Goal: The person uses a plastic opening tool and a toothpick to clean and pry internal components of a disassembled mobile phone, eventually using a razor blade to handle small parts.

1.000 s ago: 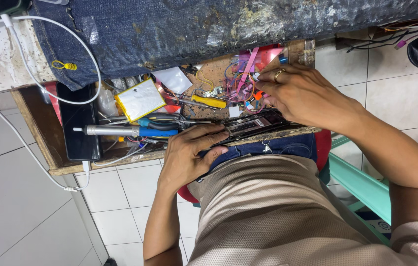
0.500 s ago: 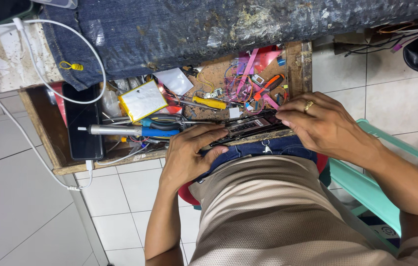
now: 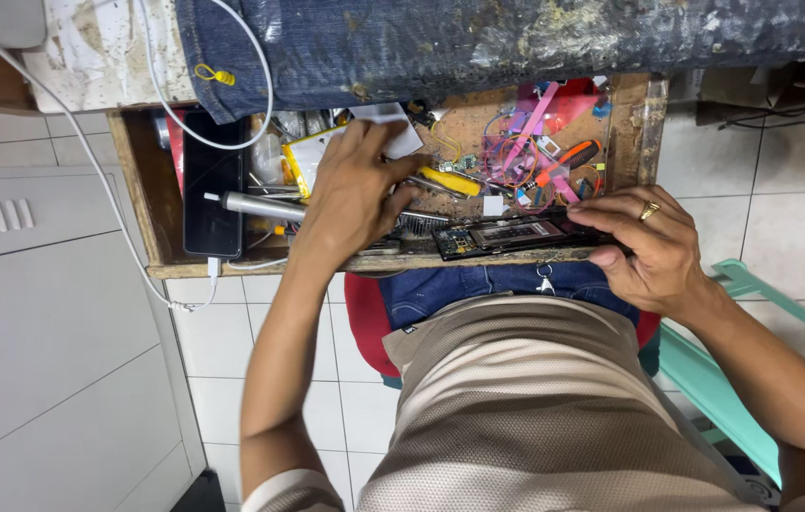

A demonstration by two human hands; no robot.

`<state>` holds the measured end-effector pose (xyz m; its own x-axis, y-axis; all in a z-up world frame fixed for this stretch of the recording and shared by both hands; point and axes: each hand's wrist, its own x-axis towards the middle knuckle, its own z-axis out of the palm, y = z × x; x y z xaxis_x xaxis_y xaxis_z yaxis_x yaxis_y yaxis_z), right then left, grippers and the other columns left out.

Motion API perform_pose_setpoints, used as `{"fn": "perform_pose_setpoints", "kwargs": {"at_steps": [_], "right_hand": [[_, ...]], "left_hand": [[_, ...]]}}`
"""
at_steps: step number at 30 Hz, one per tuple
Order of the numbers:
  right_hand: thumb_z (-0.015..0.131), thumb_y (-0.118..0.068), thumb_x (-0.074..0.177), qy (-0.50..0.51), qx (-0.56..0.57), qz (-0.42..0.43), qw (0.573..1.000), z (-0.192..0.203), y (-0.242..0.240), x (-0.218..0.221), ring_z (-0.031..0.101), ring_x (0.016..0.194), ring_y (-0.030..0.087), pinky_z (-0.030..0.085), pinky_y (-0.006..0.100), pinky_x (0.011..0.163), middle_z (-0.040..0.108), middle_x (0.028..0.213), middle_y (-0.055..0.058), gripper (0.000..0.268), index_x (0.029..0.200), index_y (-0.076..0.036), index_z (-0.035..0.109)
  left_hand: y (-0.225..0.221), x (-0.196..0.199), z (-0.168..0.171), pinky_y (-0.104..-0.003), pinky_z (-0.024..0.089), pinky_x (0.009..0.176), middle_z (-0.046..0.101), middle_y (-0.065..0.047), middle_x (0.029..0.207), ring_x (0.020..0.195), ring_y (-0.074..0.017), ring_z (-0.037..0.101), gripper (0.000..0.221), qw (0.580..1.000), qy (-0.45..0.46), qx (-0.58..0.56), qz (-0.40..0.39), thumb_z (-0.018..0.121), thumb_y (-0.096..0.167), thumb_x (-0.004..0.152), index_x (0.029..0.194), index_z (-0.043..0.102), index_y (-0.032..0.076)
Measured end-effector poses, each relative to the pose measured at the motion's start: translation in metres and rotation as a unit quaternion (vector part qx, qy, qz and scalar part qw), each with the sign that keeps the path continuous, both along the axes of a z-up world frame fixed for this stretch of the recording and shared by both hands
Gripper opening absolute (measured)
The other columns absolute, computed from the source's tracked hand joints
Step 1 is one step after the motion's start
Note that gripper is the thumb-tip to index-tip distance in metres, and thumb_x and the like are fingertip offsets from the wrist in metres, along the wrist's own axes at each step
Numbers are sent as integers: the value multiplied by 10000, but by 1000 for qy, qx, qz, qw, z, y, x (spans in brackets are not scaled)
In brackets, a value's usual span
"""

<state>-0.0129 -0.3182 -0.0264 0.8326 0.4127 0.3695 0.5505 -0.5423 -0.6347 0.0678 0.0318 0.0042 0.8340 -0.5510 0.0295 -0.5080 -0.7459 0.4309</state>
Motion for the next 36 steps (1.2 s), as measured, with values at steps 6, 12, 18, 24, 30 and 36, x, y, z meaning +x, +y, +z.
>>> {"fn": "perform_pose_setpoints", "kwargs": {"at_steps": [6, 12, 18, 24, 30, 36], "right_hand": [[583, -411, 1063, 2, 10, -5, 1000, -4, -1, -2, 696, 982, 286, 515, 387, 848, 733, 1112, 117, 422, 1142, -22, 726], [598, -369, 1064, 15, 9, -3, 1000, -4, -3, -1, 693, 962, 286, 511, 388, 856, 735, 1110, 121, 382, 1139, -17, 727], [610, -354, 1064, 18, 9, -9, 1000, -3, -2, -2, 697, 932, 282, 513, 388, 863, 737, 1106, 123, 361, 1133, -20, 728], [606, -361, 1062, 21, 13, -8, 1000, -3, -2, -1, 695, 918, 279, 507, 380, 852, 736, 1095, 125, 368, 1132, -19, 725], [600, -382, 1069, 23, 19, -18, 999, -5, -2, -3, 692, 903, 272, 514, 370, 856, 735, 1089, 123, 387, 1144, -25, 732], [596, -378, 1082, 29, 29, -19, 999, -6, -2, -3, 695, 906, 266, 514, 368, 862, 736, 1083, 125, 383, 1143, -24, 729]], "left_hand": [[2, 20, -10, -503, 364, 1030, 563, -219, 1350, 1241, -379, 478, 364, 995, -58, 81, -29, 833, 141, 684, 1049, 828, 140], [23, 16, -8, -507, 364, 1071, 577, -183, 1341, 1272, -371, 479, 286, 995, -65, 72, -5, 843, 136, 765, 1050, 830, 120], [29, 14, -2, -490, 380, 1075, 612, -119, 1325, 1249, -339, 508, 293, 997, -58, 51, 3, 876, 172, 769, 1052, 828, 112], [35, 9, 19, -479, 433, 1028, 632, -137, 1309, 1210, -354, 556, 591, 997, -48, -5, 54, 950, 283, 661, 1167, 760, 43], [46, -5, 36, -466, 479, 1011, 632, -162, 1296, 1206, -378, 586, 682, 990, -48, -3, 136, 950, 262, 703, 1292, 700, 26], [38, -27, 31, -432, 494, 1114, 645, -141, 1361, 1314, -339, 600, 474, 989, -30, -73, 124, 860, 164, 862, 1293, 701, 51]]}}
